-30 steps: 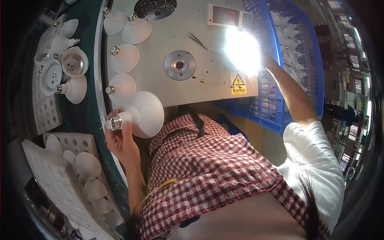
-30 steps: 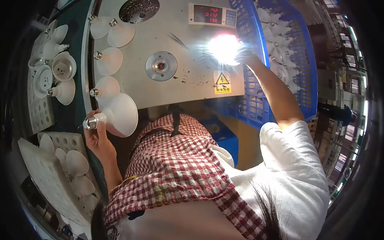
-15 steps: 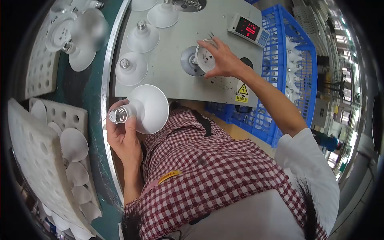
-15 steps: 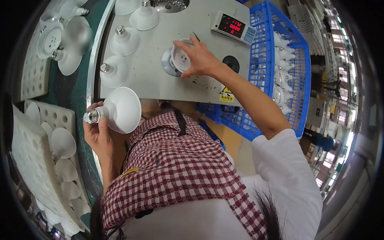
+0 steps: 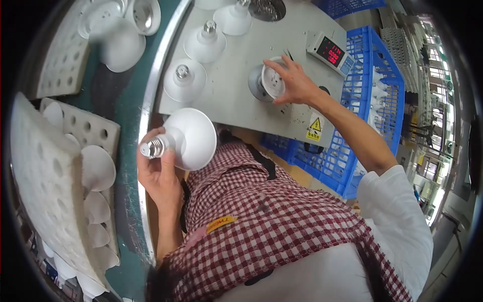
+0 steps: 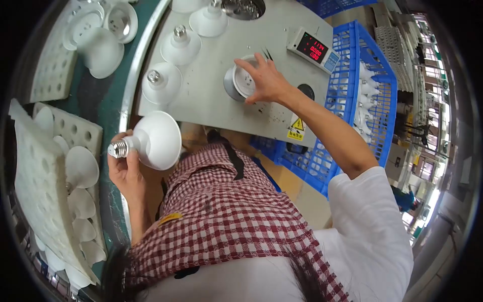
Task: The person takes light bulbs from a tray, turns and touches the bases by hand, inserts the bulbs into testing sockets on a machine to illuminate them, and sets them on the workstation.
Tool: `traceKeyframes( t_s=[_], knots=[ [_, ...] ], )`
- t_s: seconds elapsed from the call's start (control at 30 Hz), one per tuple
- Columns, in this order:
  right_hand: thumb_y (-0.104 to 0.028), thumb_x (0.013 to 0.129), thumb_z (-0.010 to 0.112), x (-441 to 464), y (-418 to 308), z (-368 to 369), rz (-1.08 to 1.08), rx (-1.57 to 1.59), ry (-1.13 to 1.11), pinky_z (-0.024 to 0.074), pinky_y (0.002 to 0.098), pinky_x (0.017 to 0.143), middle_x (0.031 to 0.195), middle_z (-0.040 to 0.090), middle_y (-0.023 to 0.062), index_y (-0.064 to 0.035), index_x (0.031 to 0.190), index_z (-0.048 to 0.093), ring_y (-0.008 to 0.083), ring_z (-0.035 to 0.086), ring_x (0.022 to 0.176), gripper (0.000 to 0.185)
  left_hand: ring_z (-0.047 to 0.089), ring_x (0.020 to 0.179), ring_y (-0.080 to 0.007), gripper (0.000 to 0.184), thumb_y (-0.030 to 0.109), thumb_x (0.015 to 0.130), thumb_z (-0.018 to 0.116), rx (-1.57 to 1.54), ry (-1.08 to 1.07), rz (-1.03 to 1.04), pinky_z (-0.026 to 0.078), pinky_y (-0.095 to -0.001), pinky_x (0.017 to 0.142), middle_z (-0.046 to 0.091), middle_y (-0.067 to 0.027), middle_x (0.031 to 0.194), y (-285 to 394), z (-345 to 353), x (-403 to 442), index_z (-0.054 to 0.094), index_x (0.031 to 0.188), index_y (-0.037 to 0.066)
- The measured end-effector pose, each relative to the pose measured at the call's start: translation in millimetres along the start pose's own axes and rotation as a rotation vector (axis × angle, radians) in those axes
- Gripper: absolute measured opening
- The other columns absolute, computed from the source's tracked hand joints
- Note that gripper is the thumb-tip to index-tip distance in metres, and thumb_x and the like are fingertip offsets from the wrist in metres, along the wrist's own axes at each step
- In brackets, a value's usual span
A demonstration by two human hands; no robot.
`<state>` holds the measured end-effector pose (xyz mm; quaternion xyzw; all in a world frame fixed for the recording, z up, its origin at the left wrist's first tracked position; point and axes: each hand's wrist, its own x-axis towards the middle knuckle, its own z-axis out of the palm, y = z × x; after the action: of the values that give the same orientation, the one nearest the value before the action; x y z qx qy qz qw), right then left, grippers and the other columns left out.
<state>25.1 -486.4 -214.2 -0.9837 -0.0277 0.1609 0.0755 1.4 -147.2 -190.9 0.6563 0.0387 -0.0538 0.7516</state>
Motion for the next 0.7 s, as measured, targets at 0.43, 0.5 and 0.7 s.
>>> traceKeyframes(
  t_s=[0.43,0.5,0.7],
  knots=[
    [-0.061,0.070,0.051,-8.6,-24.7,-84.8,-0.187,2.512,-0.281,0.0321,0.0661,0.082,0.132,0.027,0.0168,-0.0162,0.131,0.024,0.0558,0.025,0.113,0.080,0.048,0.095,-0.0162,0.031,0.009,0.081,0.054,0.016,-0.073,0.155,0.037,-0.0278,0.085,0.050,-0.0100,0.106,65.1,26.5,-13.3,0.046,0.108,-0.003],
    [-0.062,0.070,0.050,-6.6,-26.2,-90.8,-0.204,2.552,-0.291,0.0329,0.0651,0.082,0.132,0.027,0.0171,-0.0164,0.131,0.023,0.0563,0.024,0.113,0.081,0.049,0.095,-0.0161,0.032,0.010,0.080,0.056,0.018,-0.083,0.163,0.037,-0.0280,0.085,0.050,-0.0099,0.105,69.4,30.5,-14.9,0.046,0.108,-0.002],
    [-0.058,0.071,0.049,34.7,11.8,-96.3,-0.121,2.543,-0.137,0.0317,0.0586,0.087,0.129,0.034,0.0141,-0.0159,0.127,0.030,0.0439,0.034,0.113,0.073,0.049,0.094,-0.0161,0.032,0.008,0.079,0.057,0.064,-0.040,0.115,0.037,-0.0279,0.084,0.051,-0.0093,0.105,78.9,40.0,-25.9,0.047,0.107,-0.002]
  ],
)
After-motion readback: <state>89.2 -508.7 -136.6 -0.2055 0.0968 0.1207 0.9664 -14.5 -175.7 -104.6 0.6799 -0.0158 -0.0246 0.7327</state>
